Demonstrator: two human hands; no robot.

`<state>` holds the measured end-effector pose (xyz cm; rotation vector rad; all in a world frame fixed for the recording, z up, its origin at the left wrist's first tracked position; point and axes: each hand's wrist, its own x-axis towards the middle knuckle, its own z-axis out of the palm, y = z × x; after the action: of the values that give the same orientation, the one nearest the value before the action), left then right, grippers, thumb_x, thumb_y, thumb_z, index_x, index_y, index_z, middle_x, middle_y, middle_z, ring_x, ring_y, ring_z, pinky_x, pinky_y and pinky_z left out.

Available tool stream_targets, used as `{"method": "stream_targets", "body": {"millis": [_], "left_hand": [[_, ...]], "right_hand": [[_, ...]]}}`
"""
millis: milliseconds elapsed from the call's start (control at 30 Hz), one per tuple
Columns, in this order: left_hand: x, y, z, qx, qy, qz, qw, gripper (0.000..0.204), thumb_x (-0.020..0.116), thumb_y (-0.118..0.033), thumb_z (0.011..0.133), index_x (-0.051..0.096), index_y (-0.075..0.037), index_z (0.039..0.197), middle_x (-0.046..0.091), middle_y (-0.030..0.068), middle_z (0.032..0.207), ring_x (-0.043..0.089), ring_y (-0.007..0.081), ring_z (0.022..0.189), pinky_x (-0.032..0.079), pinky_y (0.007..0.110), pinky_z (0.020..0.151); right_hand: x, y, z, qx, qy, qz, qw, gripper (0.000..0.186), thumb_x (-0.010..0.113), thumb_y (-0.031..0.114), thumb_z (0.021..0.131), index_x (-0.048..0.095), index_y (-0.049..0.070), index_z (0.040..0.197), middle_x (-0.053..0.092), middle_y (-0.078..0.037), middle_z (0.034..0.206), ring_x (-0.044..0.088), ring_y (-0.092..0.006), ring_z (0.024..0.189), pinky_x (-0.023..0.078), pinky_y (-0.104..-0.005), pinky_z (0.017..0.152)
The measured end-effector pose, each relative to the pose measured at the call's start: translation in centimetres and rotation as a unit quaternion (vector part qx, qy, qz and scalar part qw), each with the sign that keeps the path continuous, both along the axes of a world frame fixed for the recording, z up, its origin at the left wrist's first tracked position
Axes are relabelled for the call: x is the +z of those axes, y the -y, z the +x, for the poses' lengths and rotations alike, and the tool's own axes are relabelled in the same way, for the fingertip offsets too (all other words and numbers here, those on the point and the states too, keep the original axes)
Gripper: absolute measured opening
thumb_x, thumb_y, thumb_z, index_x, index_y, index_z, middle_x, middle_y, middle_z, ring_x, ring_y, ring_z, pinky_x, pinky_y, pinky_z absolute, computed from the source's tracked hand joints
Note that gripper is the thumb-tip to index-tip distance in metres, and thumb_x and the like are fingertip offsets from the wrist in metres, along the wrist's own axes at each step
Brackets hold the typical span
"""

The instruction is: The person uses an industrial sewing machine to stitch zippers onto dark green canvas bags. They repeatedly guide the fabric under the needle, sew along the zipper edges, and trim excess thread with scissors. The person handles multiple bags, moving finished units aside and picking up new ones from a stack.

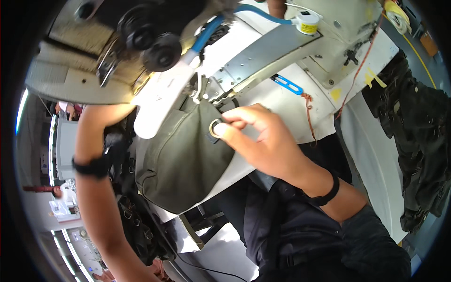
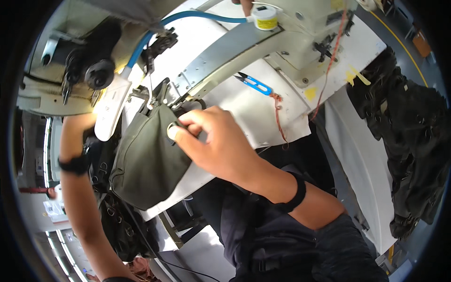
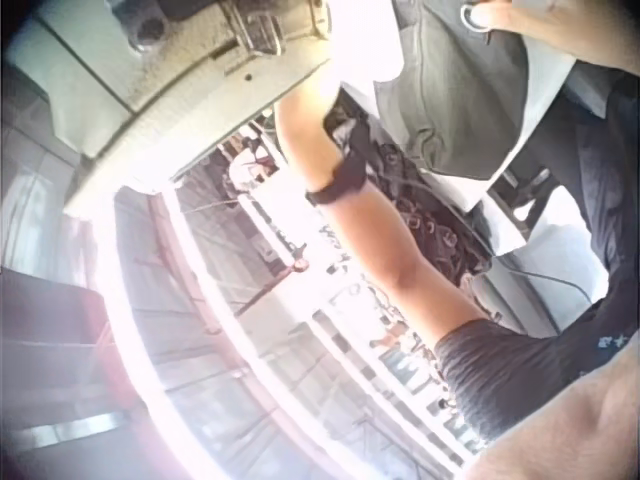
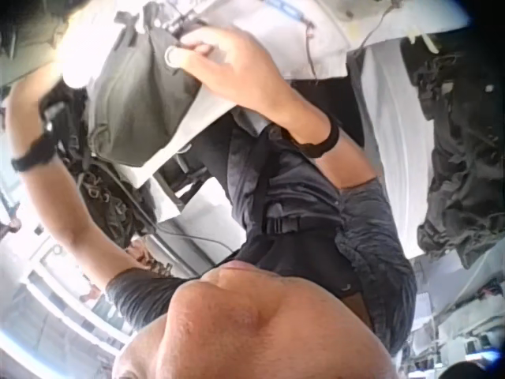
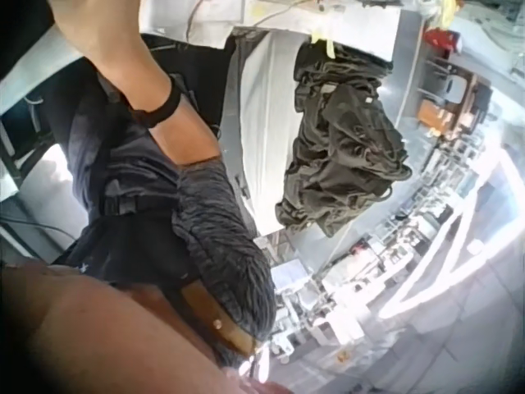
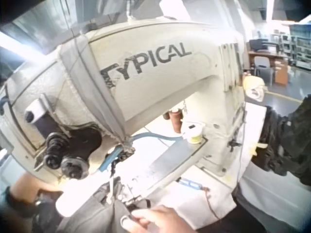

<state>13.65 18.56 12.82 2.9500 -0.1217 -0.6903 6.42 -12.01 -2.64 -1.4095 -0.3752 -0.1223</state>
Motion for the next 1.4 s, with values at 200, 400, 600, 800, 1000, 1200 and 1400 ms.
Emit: {"method": "stream_targets", "body": {"millis": [200,400,600,800,1000,1200,1400], "left_hand": [[-1.6,14.6,-14.0,-0.196,0.192,0.131,0.953,0.101,0.09,-0.03,0.075,0.042,0.001,0.158,0.047,0.0215,0.159,0.044,0.0376,0.149,0.027,0.054,0.127],[-12.2,11.0,-13.3,-0.135,0.374,0.107,0.911,0.104,0.089,-0.029,0.074,0.039,-0.003,0.161,0.042,0.0143,0.166,0.034,0.0339,0.156,0.02,0.061,0.128],[-14.5,12.0,-11.4,-0.103,0.493,-0.044,0.863,0.086,0.085,-0.006,0.069,0.055,-0.009,0.15,0.059,0.009,0.152,0.051,0.029,0.145,0.029,0.055,0.124],[-14.0,10.3,-10.5,-0.137,0.488,-0.064,0.859,0.083,0.083,0.0,0.066,0.061,-0.013,0.145,0.066,0.0064,0.143,0.056,0.03,0.14,0.033,0.054,0.121],[-14.4,10.0,-10.1,-0.124,0.474,-0.111,0.865,0.087,0.082,0.0,0.067,0.058,-0.016,0.149,0.063,0.0064,0.148,0.055,0.0309,0.142,0.032,0.055,0.121],[-14.5,10.3,-10.2,-0.122,0.471,-0.121,0.865,0.088,0.082,-0.001,0.068,0.057,-0.018,0.151,0.062,0.0065,0.15,0.054,0.0305,0.142,0.031,0.056,0.121],[-14.3,11.2,-10.9,-0.114,0.479,-0.11,0.863,0.085,0.083,-0.003,0.069,0.06,-0.02,0.149,0.063,0.0056,0.148,0.057,0.0294,0.138,0.034,0.054,0.12]], "right_hand": [[-2.5,-1.1,0.8,-0.074,0.156,-0.011,0.985,0.019,0.077,0.016,0.091,0.07,0.001,0.098,0.071,-0.015,0.095,0.066,-0.0371,0.096,0.052,-0.0447,0.085],[-2.7,-1.1,1.0,-0.053,0.187,-0.062,0.979,0.017,0.076,0.013,0.092,0.069,0.0,0.1,0.072,-0.016,0.094,0.067,-0.0366,0.092,0.054,-0.0445,0.082],[0.6,-0.2,-0.1,-0.023,0.094,-0.097,0.991,0.028,0.064,0.024,0.102,0.067,0.001,0.087,0.068,-0.016,0.076,0.064,-0.0377,0.075,0.051,-0.0446,0.068],[3.2,-0.7,3.1,0.064,-0.104,-0.078,0.989,0.07,0.054,0.049,0.107,0.057,-0.003,0.06,0.048,-0.009,0.048,0.049,-0.02,0.047,0.043,-0.0356,0.053],[2.7,-2.3,3.0,-0.001,-0.056,-0.084,0.995,0.067,0.055,0.04,0.107,0.054,-0.003,0.056,0.048,-0.006,0.045,0.052,-0.0149,0.045,0.043,-0.0355,0.049],[0.3,-1.9,2.7,0.065,-0.169,0.011,0.983,0.049,0.055,0.032,0.109,0.064,-0.002,0.076,0.058,-0.003,0.057,0.053,-0.0097,0.05,0.045,-0.0309,0.046],[0.8,-0.8,0.9,0.104,-0.134,0.06,0.984,0.027,0.056,0.019,0.105,0.07,0.0,0.093,0.061,0.003,0.076,0.052,-0.0029,0.063,0.047,-0.0234,0.056]]}}
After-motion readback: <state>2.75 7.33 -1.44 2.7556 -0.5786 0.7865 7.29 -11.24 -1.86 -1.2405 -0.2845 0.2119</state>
